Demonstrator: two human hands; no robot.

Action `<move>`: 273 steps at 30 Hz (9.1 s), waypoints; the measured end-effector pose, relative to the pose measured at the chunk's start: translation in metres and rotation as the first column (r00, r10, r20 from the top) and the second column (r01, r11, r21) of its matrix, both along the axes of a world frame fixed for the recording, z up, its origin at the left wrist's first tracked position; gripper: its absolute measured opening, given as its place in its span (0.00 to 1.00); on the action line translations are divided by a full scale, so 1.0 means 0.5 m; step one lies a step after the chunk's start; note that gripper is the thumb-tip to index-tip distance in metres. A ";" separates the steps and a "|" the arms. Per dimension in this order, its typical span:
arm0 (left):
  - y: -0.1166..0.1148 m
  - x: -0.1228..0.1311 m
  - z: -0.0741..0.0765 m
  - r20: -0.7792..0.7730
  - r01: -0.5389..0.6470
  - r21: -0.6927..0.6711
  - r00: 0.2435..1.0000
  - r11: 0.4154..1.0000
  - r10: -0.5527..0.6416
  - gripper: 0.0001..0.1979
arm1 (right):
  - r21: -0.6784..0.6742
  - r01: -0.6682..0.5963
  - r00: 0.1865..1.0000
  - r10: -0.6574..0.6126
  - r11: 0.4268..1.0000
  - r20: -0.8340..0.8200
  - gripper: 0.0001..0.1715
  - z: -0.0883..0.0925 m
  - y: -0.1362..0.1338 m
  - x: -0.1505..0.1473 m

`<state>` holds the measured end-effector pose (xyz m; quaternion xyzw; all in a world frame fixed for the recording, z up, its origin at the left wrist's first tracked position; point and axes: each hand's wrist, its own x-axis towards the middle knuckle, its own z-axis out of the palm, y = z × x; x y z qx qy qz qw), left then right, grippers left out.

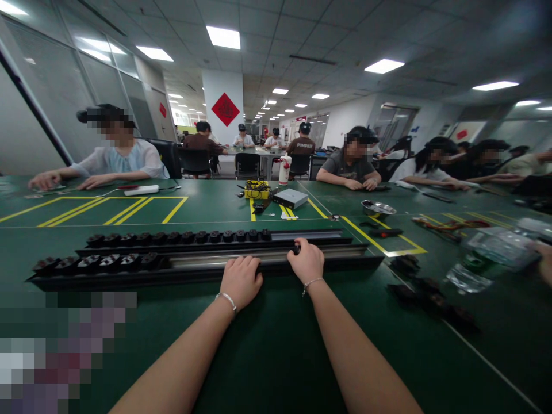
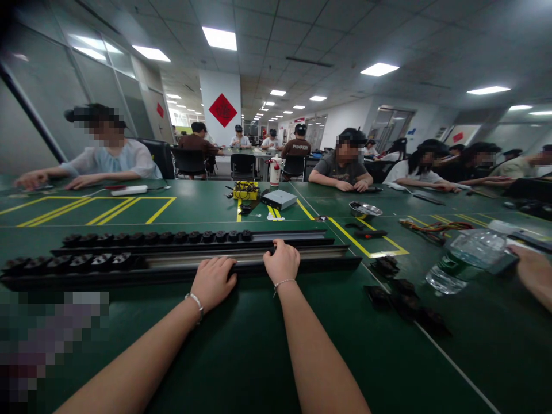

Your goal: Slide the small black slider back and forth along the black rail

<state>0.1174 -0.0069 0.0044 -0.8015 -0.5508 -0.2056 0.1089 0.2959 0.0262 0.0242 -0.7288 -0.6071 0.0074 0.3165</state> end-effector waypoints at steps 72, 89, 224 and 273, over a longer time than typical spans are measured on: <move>-0.004 -0.009 0.002 0.047 0.063 -0.053 0.997 0.997 -0.061 0.15 | 0.067 0.053 0.987 -0.062 0.996 0.149 0.11 -0.015 0.006 -0.002; -0.006 -0.008 0.005 0.037 0.055 -0.071 0.998 0.996 -0.053 0.16 | 0.073 0.060 0.983 -0.072 0.996 0.170 0.11 -0.016 0.007 -0.001; 0.019 0.086 -0.008 -0.041 0.361 -0.067 0.931 0.930 -0.364 0.26 | 0.170 -0.109 0.984 0.083 0.979 0.155 0.16 -0.037 -0.005 0.082; 0.037 0.085 -0.001 0.059 0.397 -0.049 0.917 0.917 -0.394 0.28 | 0.266 -0.134 0.983 0.094 0.955 0.156 0.14 -0.047 0.017 0.100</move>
